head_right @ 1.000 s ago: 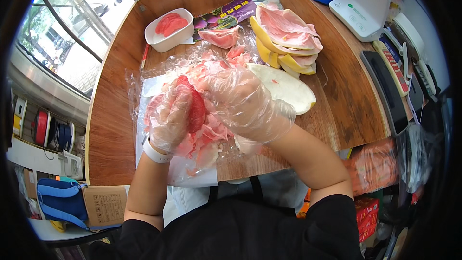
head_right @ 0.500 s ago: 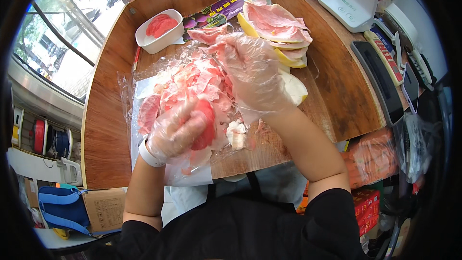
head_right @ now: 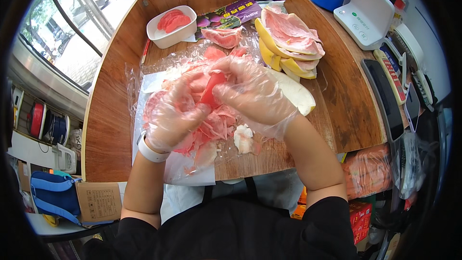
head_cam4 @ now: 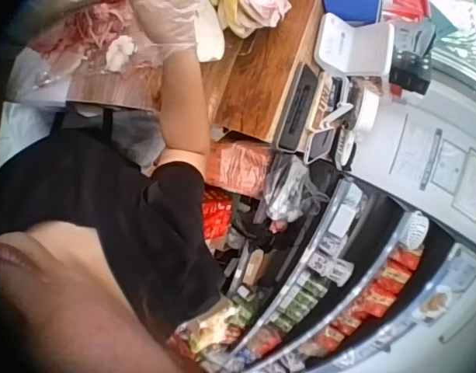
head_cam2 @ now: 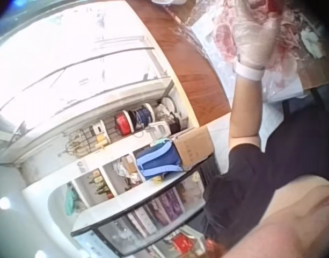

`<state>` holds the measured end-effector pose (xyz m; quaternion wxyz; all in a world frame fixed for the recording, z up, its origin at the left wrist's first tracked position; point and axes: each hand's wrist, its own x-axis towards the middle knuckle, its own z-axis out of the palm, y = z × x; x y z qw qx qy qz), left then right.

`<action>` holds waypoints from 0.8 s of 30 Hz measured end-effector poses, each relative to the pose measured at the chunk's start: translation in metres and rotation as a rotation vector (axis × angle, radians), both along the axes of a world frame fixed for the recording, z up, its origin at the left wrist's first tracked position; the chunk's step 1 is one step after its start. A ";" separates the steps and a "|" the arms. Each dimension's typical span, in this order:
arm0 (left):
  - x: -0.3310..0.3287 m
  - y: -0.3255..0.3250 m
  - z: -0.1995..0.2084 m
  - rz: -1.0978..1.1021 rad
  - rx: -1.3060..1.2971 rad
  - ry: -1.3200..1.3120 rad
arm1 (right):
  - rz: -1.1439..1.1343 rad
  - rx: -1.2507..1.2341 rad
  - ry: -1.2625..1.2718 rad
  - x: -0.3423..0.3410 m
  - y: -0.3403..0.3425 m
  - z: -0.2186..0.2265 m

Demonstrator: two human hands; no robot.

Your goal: The person peels a pink-fleshed fruit segment using a small knife, removing the outer rind and separating the flesh. They place the peeled pieces into a white container on the counter.

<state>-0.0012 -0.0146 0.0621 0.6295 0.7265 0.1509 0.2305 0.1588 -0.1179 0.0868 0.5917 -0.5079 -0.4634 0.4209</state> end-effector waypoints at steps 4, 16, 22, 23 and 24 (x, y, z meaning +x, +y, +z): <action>0.000 0.004 0.002 -0.032 -0.453 -0.412 | -0.035 0.123 0.296 0.005 0.001 -0.003; 0.012 0.006 -0.014 0.184 -0.395 -0.391 | -0.094 0.062 -0.177 -0.006 0.006 -0.018; 0.011 0.005 -0.015 0.142 -0.346 -0.317 | -0.056 -0.083 -0.068 -0.003 0.005 -0.013; 0.010 0.007 -0.019 0.108 -0.417 -0.348 | -0.034 -0.113 0.031 -0.003 0.004 -0.013; 0.010 0.008 -0.021 0.073 -0.489 -0.379 | -0.008 -0.100 0.161 -0.005 0.003 -0.011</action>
